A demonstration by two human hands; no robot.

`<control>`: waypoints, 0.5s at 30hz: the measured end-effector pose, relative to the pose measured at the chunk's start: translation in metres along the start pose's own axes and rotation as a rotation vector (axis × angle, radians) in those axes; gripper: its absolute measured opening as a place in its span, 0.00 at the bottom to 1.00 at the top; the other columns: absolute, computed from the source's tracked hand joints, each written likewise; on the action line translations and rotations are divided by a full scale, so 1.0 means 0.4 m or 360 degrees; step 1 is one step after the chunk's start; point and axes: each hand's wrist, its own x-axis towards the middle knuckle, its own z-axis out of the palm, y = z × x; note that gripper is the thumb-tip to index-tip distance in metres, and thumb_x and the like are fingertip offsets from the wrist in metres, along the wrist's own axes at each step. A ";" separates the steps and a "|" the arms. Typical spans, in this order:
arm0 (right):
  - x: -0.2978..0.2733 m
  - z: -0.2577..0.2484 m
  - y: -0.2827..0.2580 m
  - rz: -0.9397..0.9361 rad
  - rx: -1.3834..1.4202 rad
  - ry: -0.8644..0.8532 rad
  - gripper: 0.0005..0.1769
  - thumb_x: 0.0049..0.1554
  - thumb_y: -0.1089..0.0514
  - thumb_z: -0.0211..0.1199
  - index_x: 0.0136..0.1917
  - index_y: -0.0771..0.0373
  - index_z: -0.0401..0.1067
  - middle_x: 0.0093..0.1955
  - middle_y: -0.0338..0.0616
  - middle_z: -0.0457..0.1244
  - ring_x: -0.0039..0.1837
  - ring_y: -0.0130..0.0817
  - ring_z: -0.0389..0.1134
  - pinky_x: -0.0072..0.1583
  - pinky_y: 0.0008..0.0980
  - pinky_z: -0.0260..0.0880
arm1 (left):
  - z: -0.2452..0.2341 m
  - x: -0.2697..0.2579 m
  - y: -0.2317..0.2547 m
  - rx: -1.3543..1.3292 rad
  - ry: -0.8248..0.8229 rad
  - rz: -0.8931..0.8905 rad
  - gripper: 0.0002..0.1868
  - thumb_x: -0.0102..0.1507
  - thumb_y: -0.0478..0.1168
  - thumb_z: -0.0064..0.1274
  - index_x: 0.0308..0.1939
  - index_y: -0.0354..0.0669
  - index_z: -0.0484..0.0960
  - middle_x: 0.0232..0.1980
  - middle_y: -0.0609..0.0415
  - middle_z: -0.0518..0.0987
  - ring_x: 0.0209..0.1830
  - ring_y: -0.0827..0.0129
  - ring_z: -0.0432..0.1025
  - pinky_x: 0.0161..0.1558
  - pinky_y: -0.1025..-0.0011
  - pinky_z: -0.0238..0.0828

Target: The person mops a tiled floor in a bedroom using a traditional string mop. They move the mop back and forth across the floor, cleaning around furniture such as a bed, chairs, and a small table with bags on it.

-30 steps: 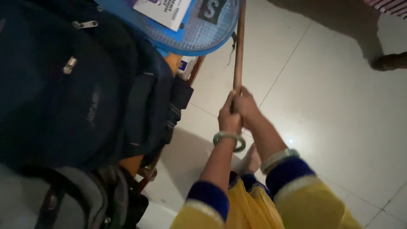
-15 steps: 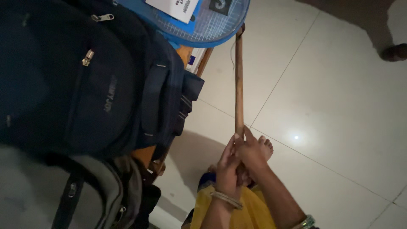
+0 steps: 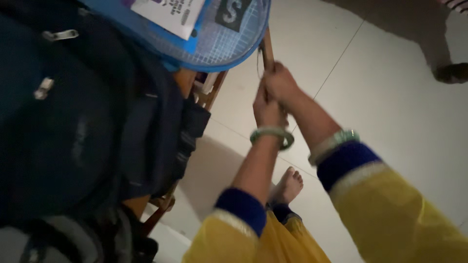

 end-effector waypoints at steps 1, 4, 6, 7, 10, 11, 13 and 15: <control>0.052 -0.014 -0.023 -0.0035 -0.0002 -0.0011 0.21 0.61 0.56 0.51 0.65 0.67 0.65 0.49 0.55 0.68 0.46 0.44 0.73 0.46 0.41 0.75 | 0.023 0.034 0.015 0.0014 0.0028 -0.0028 0.29 0.63 0.46 0.52 0.70 0.54 0.74 0.34 0.59 0.77 0.16 0.81 0.60 0.16 0.78 0.54; 0.134 -0.043 -0.081 0.0027 0.0041 -0.0049 0.21 0.62 0.54 0.49 0.64 0.68 0.66 0.50 0.56 0.68 0.47 0.44 0.74 0.47 0.40 0.76 | 0.080 0.102 0.060 0.0059 0.0093 -0.0103 0.31 0.61 0.48 0.50 0.70 0.57 0.73 0.31 0.58 0.76 0.14 0.80 0.58 0.14 0.76 0.53; 0.148 -0.050 -0.092 0.0077 0.0028 -0.0065 0.21 0.63 0.54 0.47 0.63 0.68 0.66 0.51 0.57 0.68 0.48 0.46 0.74 0.48 0.42 0.76 | 0.095 0.125 0.064 0.0097 0.0091 -0.0165 0.32 0.60 0.47 0.48 0.70 0.61 0.72 0.28 0.57 0.73 0.12 0.79 0.57 0.13 0.74 0.52; 0.148 -0.053 -0.082 0.0078 -0.0009 -0.0063 0.20 0.62 0.55 0.47 0.63 0.68 0.66 0.51 0.58 0.68 0.48 0.49 0.74 0.48 0.44 0.76 | 0.096 0.126 0.049 0.0051 0.0090 -0.0141 0.32 0.60 0.48 0.50 0.71 0.59 0.73 0.30 0.56 0.74 0.14 0.79 0.58 0.14 0.75 0.52; 0.119 -0.040 0.008 -0.0109 -0.0060 -0.0032 0.21 0.61 0.57 0.49 0.64 0.68 0.66 0.52 0.59 0.68 0.53 0.51 0.72 0.53 0.45 0.73 | 0.068 0.112 -0.037 -0.0079 0.0073 -0.0100 0.31 0.63 0.49 0.53 0.71 0.56 0.72 0.40 0.56 0.77 0.24 0.78 0.64 0.21 0.77 0.60; 0.098 -0.031 0.039 -0.0211 -0.0064 -0.0013 0.21 0.61 0.56 0.50 0.65 0.67 0.66 0.53 0.59 0.68 0.55 0.51 0.71 0.55 0.45 0.72 | 0.048 0.099 -0.071 -0.0118 0.0048 -0.0101 0.31 0.63 0.49 0.53 0.71 0.55 0.70 0.46 0.57 0.78 0.31 0.78 0.69 0.26 0.78 0.65; 0.022 -0.017 0.111 -0.0278 -0.0192 0.0081 0.28 0.57 0.57 0.54 0.70 0.63 0.63 0.55 0.59 0.68 0.56 0.51 0.71 0.58 0.45 0.71 | 0.004 0.055 -0.136 -0.0459 -0.0032 -0.0081 0.28 0.68 0.50 0.50 0.72 0.48 0.70 0.55 0.53 0.78 0.44 0.74 0.74 0.37 0.78 0.73; -0.086 0.011 0.153 -0.0159 -0.0167 0.0049 0.32 0.59 0.55 0.53 0.76 0.61 0.56 0.59 0.60 0.66 0.58 0.53 0.70 0.60 0.45 0.70 | -0.049 -0.017 -0.179 -0.0772 -0.0104 -0.0103 0.27 0.72 0.53 0.46 0.71 0.42 0.74 0.57 0.48 0.78 0.50 0.69 0.74 0.43 0.77 0.75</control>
